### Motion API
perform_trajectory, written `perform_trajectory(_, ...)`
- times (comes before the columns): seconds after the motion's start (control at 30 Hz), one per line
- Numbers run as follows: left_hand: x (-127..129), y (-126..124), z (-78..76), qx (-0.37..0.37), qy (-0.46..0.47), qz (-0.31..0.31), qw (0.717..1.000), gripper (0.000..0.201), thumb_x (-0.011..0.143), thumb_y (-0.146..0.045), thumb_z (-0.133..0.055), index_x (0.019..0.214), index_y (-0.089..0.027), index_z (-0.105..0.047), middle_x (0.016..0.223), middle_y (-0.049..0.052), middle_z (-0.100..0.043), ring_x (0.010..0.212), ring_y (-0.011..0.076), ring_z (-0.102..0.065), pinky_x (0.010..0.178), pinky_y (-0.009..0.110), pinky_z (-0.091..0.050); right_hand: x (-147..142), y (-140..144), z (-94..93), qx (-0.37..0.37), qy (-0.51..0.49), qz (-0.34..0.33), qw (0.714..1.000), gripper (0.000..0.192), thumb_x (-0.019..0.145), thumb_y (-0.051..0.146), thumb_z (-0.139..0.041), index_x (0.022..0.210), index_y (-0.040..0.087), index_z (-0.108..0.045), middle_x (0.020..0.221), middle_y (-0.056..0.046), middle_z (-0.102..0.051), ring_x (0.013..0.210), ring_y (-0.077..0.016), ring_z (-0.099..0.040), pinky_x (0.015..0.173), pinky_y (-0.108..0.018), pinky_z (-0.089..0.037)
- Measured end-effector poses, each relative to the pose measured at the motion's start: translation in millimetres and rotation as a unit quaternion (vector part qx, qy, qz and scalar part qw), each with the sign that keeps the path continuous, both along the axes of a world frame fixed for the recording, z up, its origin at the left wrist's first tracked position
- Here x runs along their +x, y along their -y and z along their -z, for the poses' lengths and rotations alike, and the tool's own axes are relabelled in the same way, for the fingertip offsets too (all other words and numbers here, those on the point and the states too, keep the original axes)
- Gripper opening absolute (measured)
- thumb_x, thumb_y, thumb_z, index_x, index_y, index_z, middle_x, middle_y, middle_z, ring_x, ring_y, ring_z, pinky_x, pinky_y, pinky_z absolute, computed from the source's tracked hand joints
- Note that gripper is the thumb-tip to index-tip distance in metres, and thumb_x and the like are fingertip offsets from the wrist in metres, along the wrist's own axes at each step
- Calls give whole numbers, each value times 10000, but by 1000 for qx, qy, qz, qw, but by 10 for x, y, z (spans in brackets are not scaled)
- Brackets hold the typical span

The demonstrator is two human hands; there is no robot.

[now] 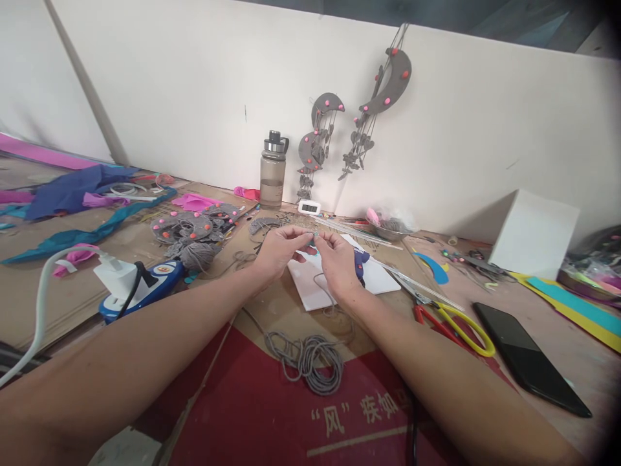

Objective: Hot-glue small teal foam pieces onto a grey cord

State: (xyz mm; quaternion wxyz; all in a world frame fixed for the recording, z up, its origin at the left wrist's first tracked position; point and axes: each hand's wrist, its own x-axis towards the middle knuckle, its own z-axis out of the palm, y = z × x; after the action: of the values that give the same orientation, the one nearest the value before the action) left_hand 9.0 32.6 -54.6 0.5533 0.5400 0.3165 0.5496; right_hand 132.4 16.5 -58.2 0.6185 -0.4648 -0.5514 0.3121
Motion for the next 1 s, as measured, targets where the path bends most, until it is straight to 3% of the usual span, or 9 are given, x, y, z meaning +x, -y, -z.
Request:
perform_trajectory(0.23,-13,-4,-30,24,-42,-65,997,221,699,-333,-691,787,-141,-626,709,23,-647,605,139,-659,452,191,-441,5,14,0,4,72,7,997,215,785,364,-543,883,188,-617,714,16,-575,653,-133,-481,643,-272,-384)
perform_trajectory(0.37,-8,-10,-17,13,-46,-81,996,206,698,-323,-681,769,-143,-611,682,15,-631,580,127,-643,446,188,-436,4,6,18,-11,66,21,998,255,776,364,-558,972,201,-569,665,50,-498,635,-133,-469,622,-265,-373)
perform_trajectory(0.6,6,-27,16,-8,-30,-81,996,212,686,-329,-684,749,-151,-588,672,3,-616,571,129,-644,438,194,-438,14,33,-15,18,75,-5,997,193,822,355,-490,875,194,-582,849,-17,-613,782,-154,-535,753,-294,-409)
perform_trajectory(0.8,6,-7,13,24,-59,-94,994,229,696,-352,-682,752,-151,-589,665,12,-624,576,134,-645,450,202,-452,37,30,-30,42,153,85,984,193,796,357,-539,877,195,-606,933,-46,-577,822,-171,-495,773,-322,-399)
perform_trajectory(1.0,4,34,15,82,-103,-102,986,204,719,-337,-665,786,-155,-603,672,11,-628,592,143,-650,464,216,-478,39,12,-28,43,169,91,980,151,779,329,-549,772,198,-624,838,-32,-596,793,-174,-509,749,-319,-392)
